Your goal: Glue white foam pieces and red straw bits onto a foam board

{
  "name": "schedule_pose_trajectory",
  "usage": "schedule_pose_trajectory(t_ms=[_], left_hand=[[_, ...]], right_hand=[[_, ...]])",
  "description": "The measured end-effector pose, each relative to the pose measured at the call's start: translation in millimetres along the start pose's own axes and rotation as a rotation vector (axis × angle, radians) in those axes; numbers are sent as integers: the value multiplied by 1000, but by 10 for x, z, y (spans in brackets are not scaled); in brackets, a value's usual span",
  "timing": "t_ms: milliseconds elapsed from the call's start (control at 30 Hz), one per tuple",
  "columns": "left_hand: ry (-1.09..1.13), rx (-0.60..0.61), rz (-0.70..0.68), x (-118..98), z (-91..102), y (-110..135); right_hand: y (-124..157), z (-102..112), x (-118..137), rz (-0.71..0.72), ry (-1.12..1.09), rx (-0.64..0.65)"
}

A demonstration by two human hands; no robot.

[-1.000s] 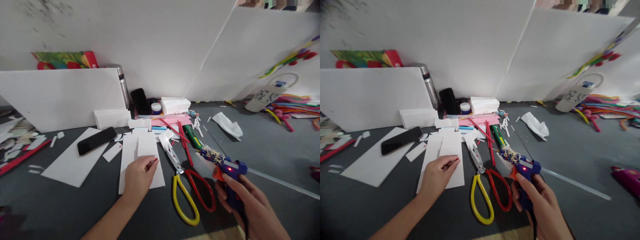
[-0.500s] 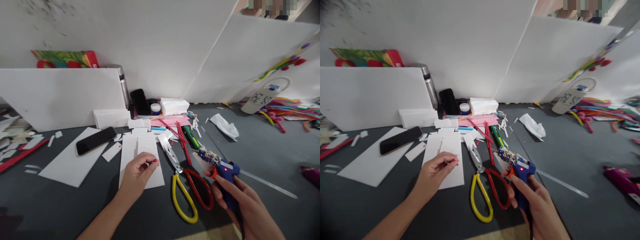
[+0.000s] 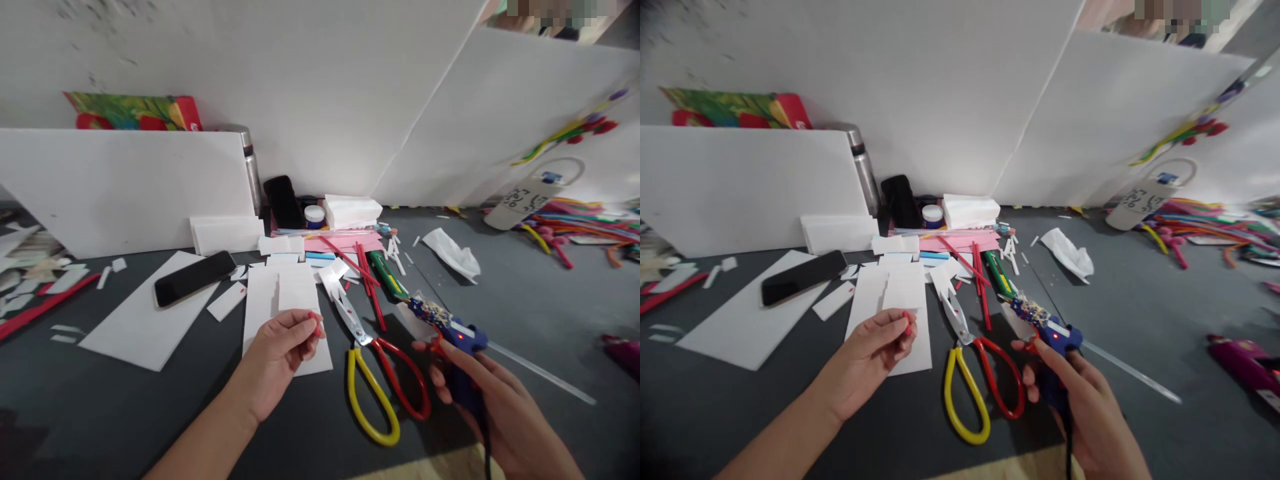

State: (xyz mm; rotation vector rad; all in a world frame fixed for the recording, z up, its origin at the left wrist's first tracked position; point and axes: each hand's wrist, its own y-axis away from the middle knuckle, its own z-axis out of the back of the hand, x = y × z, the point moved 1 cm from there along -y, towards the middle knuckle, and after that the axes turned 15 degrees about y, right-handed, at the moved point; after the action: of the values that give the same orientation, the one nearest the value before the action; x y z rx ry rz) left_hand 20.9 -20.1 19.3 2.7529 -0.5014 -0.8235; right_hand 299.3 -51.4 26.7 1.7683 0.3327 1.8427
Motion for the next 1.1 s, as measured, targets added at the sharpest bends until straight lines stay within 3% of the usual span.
schedule_pose_trajectory(t_ms=[100,200,333,467,600,633,700,800,933,1100], left_hand=[[-9,-15,-7,-25,11,-12],[-93,-59,-97,-112,29,-21],[-58,-154,-188,-245,74,-21],[95,-247,-87,-280,84,-15],[162,-340,11,-263,50,-7],[135,-338,14,-256,45,-8],[11,-284,-32,-238,45,-17],[-303,-205,-211,-196,70,-46],[-754,-235,-441,-127,104,-109],[-1058,-212,-517,-37,108,-191]], right_hand=[[-36,113,0,-80,66,-33],[-27,187,22,-33,194,-74],[-39,325,49,86,690,-157],[9,409,120,272,1300,-322],[217,186,171,589,1501,-539],[265,80,159,690,1489,-522],[318,-156,100,865,1493,-309],[289,-436,-5,1040,1563,-188],[178,-575,-51,1023,1685,-171],[142,-571,-22,1040,1738,-113]])
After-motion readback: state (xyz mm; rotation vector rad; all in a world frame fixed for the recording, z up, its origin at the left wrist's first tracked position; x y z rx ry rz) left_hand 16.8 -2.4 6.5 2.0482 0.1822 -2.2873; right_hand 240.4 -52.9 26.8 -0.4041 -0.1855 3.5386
